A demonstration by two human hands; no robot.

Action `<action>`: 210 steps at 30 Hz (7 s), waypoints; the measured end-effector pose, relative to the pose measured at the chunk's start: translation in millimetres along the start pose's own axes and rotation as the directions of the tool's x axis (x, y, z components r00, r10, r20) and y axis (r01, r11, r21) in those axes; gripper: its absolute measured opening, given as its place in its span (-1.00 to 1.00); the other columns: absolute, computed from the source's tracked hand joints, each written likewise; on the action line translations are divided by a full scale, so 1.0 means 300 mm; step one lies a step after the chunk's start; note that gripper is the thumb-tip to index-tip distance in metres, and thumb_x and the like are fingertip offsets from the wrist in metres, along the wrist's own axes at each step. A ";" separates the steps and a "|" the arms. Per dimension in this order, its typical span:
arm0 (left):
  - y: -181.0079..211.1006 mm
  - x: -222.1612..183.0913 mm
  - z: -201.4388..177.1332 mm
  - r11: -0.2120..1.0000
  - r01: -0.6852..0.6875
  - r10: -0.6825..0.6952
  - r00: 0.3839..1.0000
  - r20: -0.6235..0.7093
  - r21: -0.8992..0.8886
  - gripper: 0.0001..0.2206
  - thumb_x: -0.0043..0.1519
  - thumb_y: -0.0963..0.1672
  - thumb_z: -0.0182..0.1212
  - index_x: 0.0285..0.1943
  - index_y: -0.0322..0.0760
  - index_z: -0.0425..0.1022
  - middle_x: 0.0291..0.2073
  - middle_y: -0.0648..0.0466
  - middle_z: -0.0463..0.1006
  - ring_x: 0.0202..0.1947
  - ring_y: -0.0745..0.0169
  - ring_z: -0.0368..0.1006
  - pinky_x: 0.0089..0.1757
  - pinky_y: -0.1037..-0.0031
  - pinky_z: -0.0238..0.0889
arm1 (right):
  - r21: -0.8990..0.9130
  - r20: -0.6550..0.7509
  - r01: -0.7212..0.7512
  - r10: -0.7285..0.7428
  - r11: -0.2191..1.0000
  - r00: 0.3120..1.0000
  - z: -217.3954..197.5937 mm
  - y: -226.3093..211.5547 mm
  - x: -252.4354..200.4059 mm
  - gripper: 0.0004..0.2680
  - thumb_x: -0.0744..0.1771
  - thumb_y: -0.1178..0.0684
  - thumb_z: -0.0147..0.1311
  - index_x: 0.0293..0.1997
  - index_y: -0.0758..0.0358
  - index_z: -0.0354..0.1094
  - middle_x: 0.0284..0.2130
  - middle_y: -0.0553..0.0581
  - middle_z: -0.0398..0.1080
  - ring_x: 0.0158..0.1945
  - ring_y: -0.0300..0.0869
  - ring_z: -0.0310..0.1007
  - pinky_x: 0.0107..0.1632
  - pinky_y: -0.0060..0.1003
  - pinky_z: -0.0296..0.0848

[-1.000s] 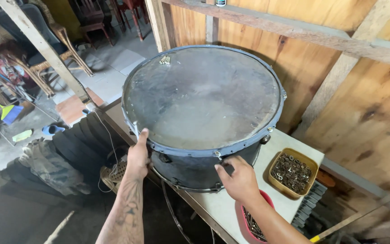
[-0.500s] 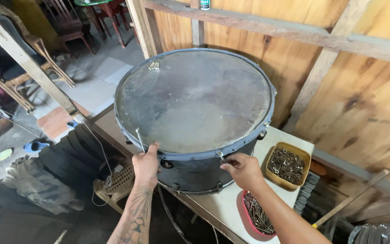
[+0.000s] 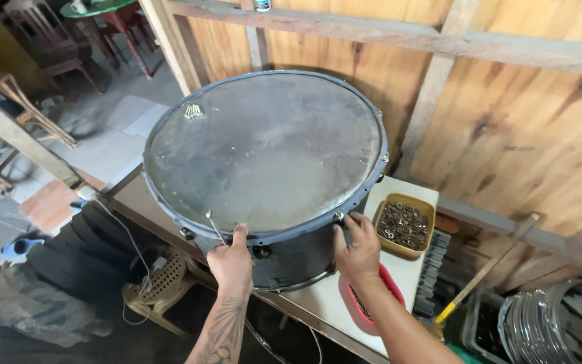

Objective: Aligning a drum rim and inserting tension screws into the lugs of a drum shell

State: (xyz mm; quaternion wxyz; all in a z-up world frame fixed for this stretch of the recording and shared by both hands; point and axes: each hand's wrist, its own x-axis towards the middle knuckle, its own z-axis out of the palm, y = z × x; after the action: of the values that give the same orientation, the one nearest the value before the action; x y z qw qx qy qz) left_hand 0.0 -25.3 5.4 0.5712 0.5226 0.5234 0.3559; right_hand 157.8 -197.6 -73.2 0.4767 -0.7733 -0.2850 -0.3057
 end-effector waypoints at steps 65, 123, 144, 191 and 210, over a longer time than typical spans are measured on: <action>-0.040 -0.068 -0.132 0.838 -0.489 0.373 0.838 0.398 0.242 -0.90 0.27 -0.14 0.15 -0.10 -0.18 0.38 -0.46 0.05 0.59 -0.53 0.19 0.44 -0.41 0.36 0.30 | -0.125 0.768 -0.980 0.641 0.154 0.003 0.028 -0.296 0.362 -0.51 0.23 -0.22 0.11 0.02 0.54 0.30 -0.25 0.64 0.49 -0.28 0.32 0.56 -0.22 0.05 0.61; -0.063 -0.098 -0.136 0.190 -0.904 0.738 0.389 0.551 0.384 -0.82 0.35 -0.08 0.10 -0.30 -0.19 0.42 -0.63 0.07 0.48 -0.60 0.01 0.47 -0.53 0.18 0.33 | -0.177 0.745 -0.963 0.667 0.203 0.003 0.053 -0.259 0.362 -0.49 0.27 -0.25 0.04 0.03 0.58 0.36 -0.32 0.57 0.52 -0.36 0.26 0.55 -0.29 0.05 0.56; 0.114 0.062 -0.208 0.257 -0.903 0.811 0.396 0.431 0.346 -0.74 0.17 -0.01 0.34 -0.36 -0.23 0.44 -0.57 0.12 0.46 -0.62 0.19 0.41 -0.54 0.27 0.35 | -0.101 0.581 -0.741 0.644 0.663 0.498 -0.057 -0.312 0.175 -0.64 0.28 -0.18 0.13 0.10 0.18 0.54 -0.15 0.12 0.65 -0.10 -0.20 0.62 -0.05 -0.28 0.58; 0.128 0.593 -0.170 0.991 -0.110 0.112 0.994 -0.019 0.075 -0.50 0.25 0.09 0.40 -0.35 -0.52 0.51 -0.62 -0.16 0.39 -0.69 0.04 0.33 -0.64 0.29 0.23 | -0.032 -0.131 -0.004 0.000 0.999 0.991 0.181 -0.063 0.083 -0.92 0.30 0.06 0.27 -0.20 0.17 0.58 -0.24 0.10 0.52 -0.13 0.02 0.60 -0.10 -0.20 0.59; 0.215 0.285 -0.225 0.988 0.128 -0.129 0.992 0.015 0.087 -0.51 0.40 0.01 0.32 -0.47 -0.14 0.09 -0.69 0.08 0.19 -0.73 0.27 0.04 -0.61 0.33 0.01 | 0.058 -0.068 0.043 -0.039 0.997 0.997 0.038 -0.031 0.115 -0.93 0.32 0.16 0.21 -0.21 0.29 0.58 -0.29 0.18 0.56 -0.21 -0.10 0.59 -0.04 -0.29 0.55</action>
State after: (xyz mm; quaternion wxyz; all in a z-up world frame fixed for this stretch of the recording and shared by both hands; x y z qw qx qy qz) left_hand -39.3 84.3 54.9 0.5752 0.5155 0.5650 0.2902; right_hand 175.7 -178.4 -46.3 0.5025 -0.7422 -0.2934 -0.3326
